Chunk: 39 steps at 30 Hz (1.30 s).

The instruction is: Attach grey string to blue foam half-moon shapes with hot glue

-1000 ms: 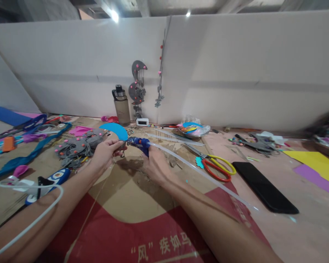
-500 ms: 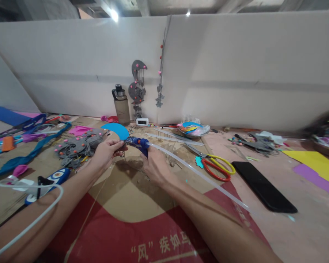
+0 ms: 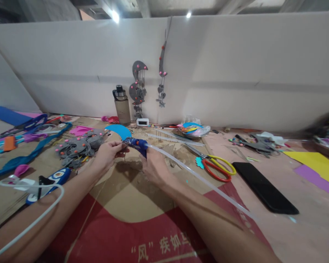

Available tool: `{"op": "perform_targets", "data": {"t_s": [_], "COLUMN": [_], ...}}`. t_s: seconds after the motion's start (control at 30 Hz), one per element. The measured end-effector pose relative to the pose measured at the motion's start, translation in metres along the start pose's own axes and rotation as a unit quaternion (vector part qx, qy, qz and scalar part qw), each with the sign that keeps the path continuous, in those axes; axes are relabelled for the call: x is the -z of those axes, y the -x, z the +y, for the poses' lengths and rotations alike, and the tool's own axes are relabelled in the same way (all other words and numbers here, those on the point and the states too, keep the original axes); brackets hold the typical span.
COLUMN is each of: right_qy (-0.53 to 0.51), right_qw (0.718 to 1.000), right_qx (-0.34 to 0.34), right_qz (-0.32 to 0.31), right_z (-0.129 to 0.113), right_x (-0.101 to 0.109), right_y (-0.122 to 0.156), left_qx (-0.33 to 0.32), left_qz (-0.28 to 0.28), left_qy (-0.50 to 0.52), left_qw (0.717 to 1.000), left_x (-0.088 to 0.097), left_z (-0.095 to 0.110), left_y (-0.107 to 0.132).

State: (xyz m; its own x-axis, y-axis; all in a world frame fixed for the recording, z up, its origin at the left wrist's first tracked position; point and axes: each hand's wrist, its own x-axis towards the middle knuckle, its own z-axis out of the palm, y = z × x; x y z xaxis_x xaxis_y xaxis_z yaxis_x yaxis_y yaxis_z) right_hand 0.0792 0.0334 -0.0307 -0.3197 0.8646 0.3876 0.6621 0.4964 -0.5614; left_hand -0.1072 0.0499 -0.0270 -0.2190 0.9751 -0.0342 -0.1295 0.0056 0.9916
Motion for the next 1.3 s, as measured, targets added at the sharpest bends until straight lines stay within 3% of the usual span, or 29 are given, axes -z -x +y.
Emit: {"op": "perform_targets", "data": {"t_s": [0.5, 0.7, 0.83, 0.93, 1.03, 1.1, 1.17, 1.23, 1.3], "right_qy": [0.014, -0.041, -0.092, -0.019, 0.140, 0.158, 0.059, -0.126, -0.324], "right_qw": [1.000, 0.997, 0.980, 0.978, 0.983, 0.982, 0.994, 0.989, 0.938], "right_qx": [-0.020, -0.060, -0.163, -0.182, -0.120, -0.080, -0.059, -0.065, -0.122], "right_qz": [0.001, 0.004, -0.060, -0.101, -0.013, 0.058, 0.076, 0.045, 0.011], "right_z": [0.007, 0.019, 0.036, 0.049, 0.054, 0.046, 0.029, 0.006, -0.017], "right_x": [0.002, -0.003, 0.000, 0.012, 0.020, 0.017, 0.005, -0.011, -0.027], "right_y": [0.004, -0.007, -0.024, -0.032, -0.033, -0.032, -0.030, -0.031, -0.033], "left_qx": [-0.008, 0.005, -0.016, -0.052, -0.095, -0.139, -0.189, -0.239, -0.281], "left_qz": [0.010, 0.015, 0.012, 0.051, 0.077, 0.094, 0.108, 0.116, 0.112], "left_qy": [0.022, 0.039, 0.002, -0.064, -0.119, -0.169, -0.235, -0.281, -0.288], "left_qw": [1.000, 0.999, 1.000, 0.995, 0.985, 0.971, 0.947, 0.922, 0.909], "left_x": [0.004, 0.006, 0.006, 0.004, 0.003, 0.003, 0.003, 0.002, 0.000], "left_z": [0.001, 0.004, 0.004, 0.004, 0.005, 0.007, 0.009, 0.011, 0.014], "left_y": [-0.005, -0.005, -0.004, -0.002, 0.000, 0.002, 0.006, 0.010, 0.014]}}
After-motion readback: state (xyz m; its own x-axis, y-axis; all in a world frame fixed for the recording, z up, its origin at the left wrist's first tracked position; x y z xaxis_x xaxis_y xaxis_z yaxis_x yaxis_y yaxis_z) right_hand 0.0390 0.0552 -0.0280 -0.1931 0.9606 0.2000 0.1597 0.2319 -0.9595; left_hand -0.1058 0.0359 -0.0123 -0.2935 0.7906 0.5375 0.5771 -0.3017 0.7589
